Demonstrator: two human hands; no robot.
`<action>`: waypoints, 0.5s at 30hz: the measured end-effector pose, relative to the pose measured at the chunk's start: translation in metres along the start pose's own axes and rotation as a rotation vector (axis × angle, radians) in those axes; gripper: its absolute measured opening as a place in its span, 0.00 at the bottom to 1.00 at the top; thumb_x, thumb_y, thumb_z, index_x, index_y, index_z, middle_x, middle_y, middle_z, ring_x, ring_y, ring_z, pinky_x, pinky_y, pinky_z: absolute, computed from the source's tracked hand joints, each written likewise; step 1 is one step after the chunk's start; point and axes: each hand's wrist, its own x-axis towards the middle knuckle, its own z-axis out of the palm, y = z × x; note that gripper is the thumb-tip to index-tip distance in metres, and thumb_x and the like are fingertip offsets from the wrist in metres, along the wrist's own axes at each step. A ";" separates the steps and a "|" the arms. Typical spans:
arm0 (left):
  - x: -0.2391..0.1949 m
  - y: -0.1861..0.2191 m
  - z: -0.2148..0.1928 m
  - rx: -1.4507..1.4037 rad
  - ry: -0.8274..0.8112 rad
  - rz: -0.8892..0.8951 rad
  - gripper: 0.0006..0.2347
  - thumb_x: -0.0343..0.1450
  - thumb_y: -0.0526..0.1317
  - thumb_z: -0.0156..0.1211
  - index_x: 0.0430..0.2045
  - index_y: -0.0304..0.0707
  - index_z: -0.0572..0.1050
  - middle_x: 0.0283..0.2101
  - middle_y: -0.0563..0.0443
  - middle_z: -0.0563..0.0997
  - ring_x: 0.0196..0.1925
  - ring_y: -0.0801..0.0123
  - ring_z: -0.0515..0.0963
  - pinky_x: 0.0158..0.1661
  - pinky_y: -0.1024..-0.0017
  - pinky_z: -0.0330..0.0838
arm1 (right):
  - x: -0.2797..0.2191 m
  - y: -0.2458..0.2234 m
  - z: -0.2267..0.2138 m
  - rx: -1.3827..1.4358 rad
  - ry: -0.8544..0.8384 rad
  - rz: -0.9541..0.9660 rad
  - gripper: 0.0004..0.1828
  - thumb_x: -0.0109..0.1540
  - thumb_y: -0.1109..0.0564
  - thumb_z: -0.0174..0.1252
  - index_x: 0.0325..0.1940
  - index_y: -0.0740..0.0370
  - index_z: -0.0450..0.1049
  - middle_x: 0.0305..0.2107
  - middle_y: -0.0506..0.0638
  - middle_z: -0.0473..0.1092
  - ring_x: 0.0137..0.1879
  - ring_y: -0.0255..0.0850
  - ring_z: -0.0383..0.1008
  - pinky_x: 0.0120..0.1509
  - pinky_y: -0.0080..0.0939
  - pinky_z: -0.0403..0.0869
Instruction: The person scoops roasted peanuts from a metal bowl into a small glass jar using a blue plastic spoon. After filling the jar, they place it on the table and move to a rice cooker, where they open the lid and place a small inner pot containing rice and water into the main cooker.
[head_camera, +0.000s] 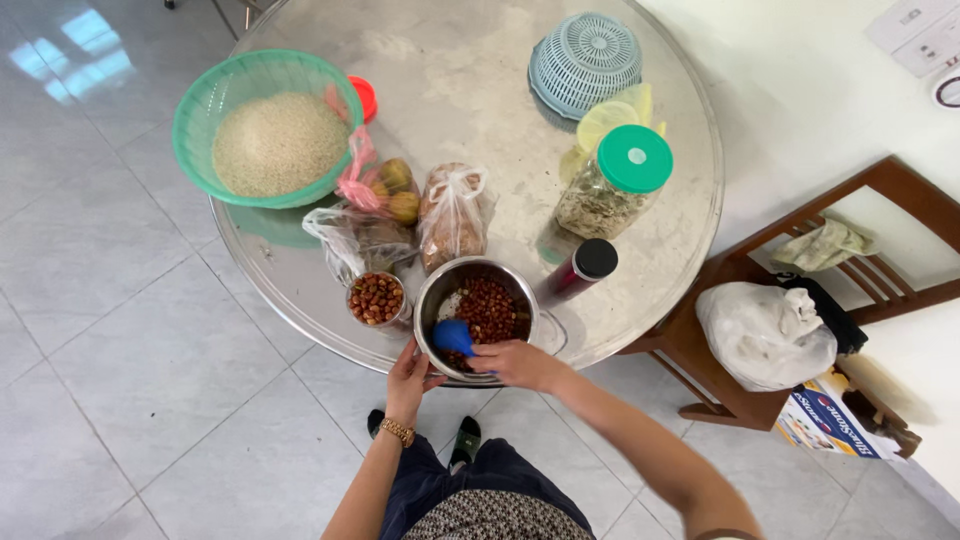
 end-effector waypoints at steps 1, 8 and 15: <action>0.001 -0.001 -0.001 -0.003 0.001 0.007 0.22 0.76 0.35 0.49 0.69 0.44 0.62 0.42 0.50 0.80 0.42 0.68 0.83 0.42 0.67 0.84 | -0.011 -0.003 -0.015 0.076 -0.019 0.041 0.24 0.55 0.64 0.58 0.57 0.62 0.77 0.56 0.57 0.74 0.59 0.51 0.76 0.60 0.47 0.76; -0.001 -0.003 0.001 -0.041 -0.032 0.037 0.21 0.76 0.36 0.49 0.68 0.41 0.64 0.42 0.48 0.79 0.44 0.67 0.82 0.43 0.67 0.85 | -0.054 -0.043 -0.091 0.348 0.127 0.341 0.13 0.64 0.58 0.60 0.53 0.58 0.79 0.46 0.52 0.79 0.49 0.45 0.82 0.53 0.41 0.80; -0.002 0.001 0.001 -0.026 -0.025 0.000 0.21 0.76 0.36 0.49 0.67 0.42 0.64 0.43 0.46 0.80 0.45 0.66 0.83 0.43 0.66 0.85 | -0.033 -0.054 -0.030 0.219 0.227 0.240 0.12 0.64 0.63 0.59 0.51 0.64 0.77 0.46 0.54 0.78 0.47 0.47 0.81 0.51 0.43 0.79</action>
